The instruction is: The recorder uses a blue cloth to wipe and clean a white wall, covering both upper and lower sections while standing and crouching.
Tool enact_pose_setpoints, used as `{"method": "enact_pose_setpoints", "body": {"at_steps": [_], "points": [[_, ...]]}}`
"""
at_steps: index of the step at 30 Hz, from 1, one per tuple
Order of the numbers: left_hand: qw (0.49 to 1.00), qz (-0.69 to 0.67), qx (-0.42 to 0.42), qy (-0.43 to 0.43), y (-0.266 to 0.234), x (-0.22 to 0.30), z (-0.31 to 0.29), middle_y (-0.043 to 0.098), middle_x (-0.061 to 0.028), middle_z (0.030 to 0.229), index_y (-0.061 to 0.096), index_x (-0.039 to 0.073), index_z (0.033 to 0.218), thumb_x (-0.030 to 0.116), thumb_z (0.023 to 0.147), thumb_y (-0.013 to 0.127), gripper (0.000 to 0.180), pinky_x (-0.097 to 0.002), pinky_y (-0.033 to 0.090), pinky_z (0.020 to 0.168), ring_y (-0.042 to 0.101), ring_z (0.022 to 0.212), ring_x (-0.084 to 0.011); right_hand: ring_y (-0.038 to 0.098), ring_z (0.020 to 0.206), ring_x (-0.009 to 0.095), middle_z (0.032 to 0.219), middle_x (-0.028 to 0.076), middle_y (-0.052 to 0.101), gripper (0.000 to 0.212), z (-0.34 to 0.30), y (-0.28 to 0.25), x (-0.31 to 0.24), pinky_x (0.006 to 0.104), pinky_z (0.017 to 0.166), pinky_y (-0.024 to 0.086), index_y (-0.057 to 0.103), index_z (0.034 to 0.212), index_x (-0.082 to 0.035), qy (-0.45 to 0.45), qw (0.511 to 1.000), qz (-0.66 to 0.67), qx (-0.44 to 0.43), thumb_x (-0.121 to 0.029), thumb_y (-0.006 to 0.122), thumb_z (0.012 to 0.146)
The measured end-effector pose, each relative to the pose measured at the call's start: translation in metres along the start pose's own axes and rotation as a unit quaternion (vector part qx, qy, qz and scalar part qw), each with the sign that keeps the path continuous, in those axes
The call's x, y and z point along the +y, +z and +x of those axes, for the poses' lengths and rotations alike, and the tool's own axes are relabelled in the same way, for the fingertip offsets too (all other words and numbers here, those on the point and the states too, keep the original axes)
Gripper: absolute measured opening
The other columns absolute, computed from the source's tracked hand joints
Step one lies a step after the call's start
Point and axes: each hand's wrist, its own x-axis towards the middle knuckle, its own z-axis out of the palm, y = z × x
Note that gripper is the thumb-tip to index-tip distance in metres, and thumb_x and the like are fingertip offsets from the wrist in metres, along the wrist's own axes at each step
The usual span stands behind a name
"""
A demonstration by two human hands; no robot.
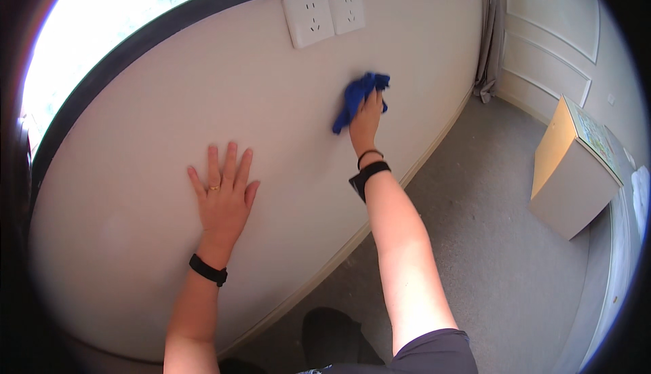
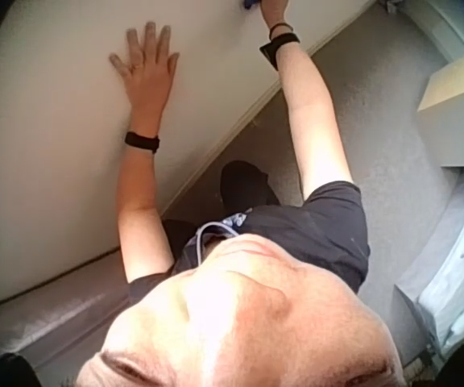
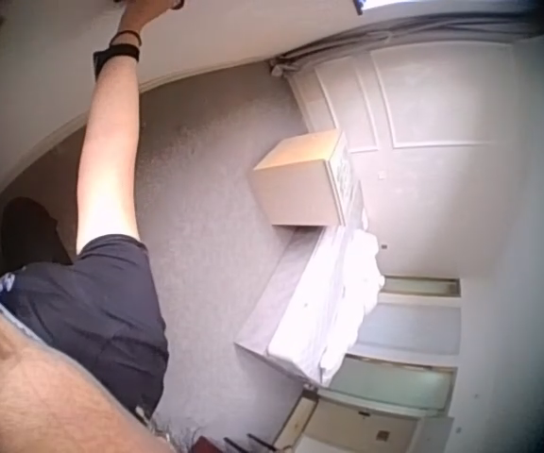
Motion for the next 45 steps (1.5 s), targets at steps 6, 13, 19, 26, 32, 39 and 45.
{"method": "enact_pose_setpoints", "body": {"at_steps": [6,13,19,26,32,39,45], "points": [[1.0,0.004,0.002,-0.001,-0.001,-0.001,0.001,0.033,-0.0024,0.146,0.042,0.023,0.138,0.04,0.083,0.06,0.06,-0.0601,0.015,0.108,0.027,0.137,-0.0299,0.042,0.116,0.041,0.129,0.024,0.043,0.041,-0.067,-0.01,0.016,0.0427,0.099,0.034,0.037,0.133,0.002,0.129,0.99,0.038,-0.05,-0.011,0.04,0.095],[1.0,0.007,0.0,0.003,-0.003,-0.004,0.002,0.031,-0.0018,0.148,0.04,0.022,0.139,0.04,0.086,0.057,0.059,-0.0588,0.015,0.108,0.026,0.137,-0.0284,0.044,0.119,0.04,0.131,0.023,0.045,0.051,-0.021,-0.019,-0.04,0.0407,0.099,0.036,0.028,0.139,0.0,0.138,0.985,0.096,-0.027,-0.005,0.044,0.091],[1.0,0.001,-0.002,-0.001,-0.001,-0.002,-0.001,0.033,-0.0031,0.147,0.041,0.022,0.138,0.039,0.084,0.06,0.059,-0.0597,0.014,0.108,0.025,0.137,-0.0298,0.048,0.109,0.044,0.124,0.028,0.047,0.04,0.035,-0.015,-0.117,0.0436,0.09,0.042,0.046,0.131,-0.011,-0.065,0.996,0.053,-0.005,-0.006,0.043,0.091],[1.0,0.004,-0.001,-0.002,-0.006,0.0,0.004,0.033,-0.0025,0.147,0.04,0.023,0.139,0.038,0.084,0.06,0.061,-0.0596,0.015,0.108,0.026,0.137,-0.0299,0.042,0.115,0.047,0.129,0.032,0.041,0.041,-0.046,-0.009,-0.071,0.048,0.096,0.036,0.043,0.133,-0.007,-0.009,1.0,0.001,-0.017,-0.002,0.039,0.092],[1.0,0.012,0.004,0.0,-0.004,-0.004,0.003,0.032,-0.0024,0.147,0.039,0.023,0.139,0.038,0.084,0.061,0.061,-0.0591,0.014,0.108,0.025,0.137,-0.03,0.042,0.115,0.046,0.13,0.031,0.039,0.043,-0.122,-0.009,-0.059,0.0459,0.096,0.036,0.039,0.135,-0.004,0.102,0.993,-0.01,-0.06,0.0,0.037,0.092],[1.0,-0.021,0.009,-0.002,-0.002,-0.008,0.005,0.033,-0.0028,0.146,0.042,0.022,0.137,0.035,0.082,0.063,0.061,-0.0589,0.013,0.108,0.024,0.137,-0.0297,0.041,0.115,0.048,0.13,0.033,0.038,0.043,-0.092,-0.005,-0.076,0.0482,0.097,0.036,0.039,0.135,-0.004,0.039,0.999,-0.001,-0.035,-0.002,0.04,0.092],[0.996,-0.091,0.007,0.005,-0.004,-0.007,0.006,0.033,-0.0045,0.146,0.042,0.02,0.137,0.026,0.08,0.065,0.061,-0.0601,0.015,0.107,0.024,0.137,-0.0308,0.041,0.116,0.047,0.131,0.03,0.038,0.043,-0.025,-0.001,-0.129,0.0483,0.095,0.037,0.042,0.133,-0.006,-0.025,0.999,0.022,-0.028,-0.002,0.043,0.09]]}}
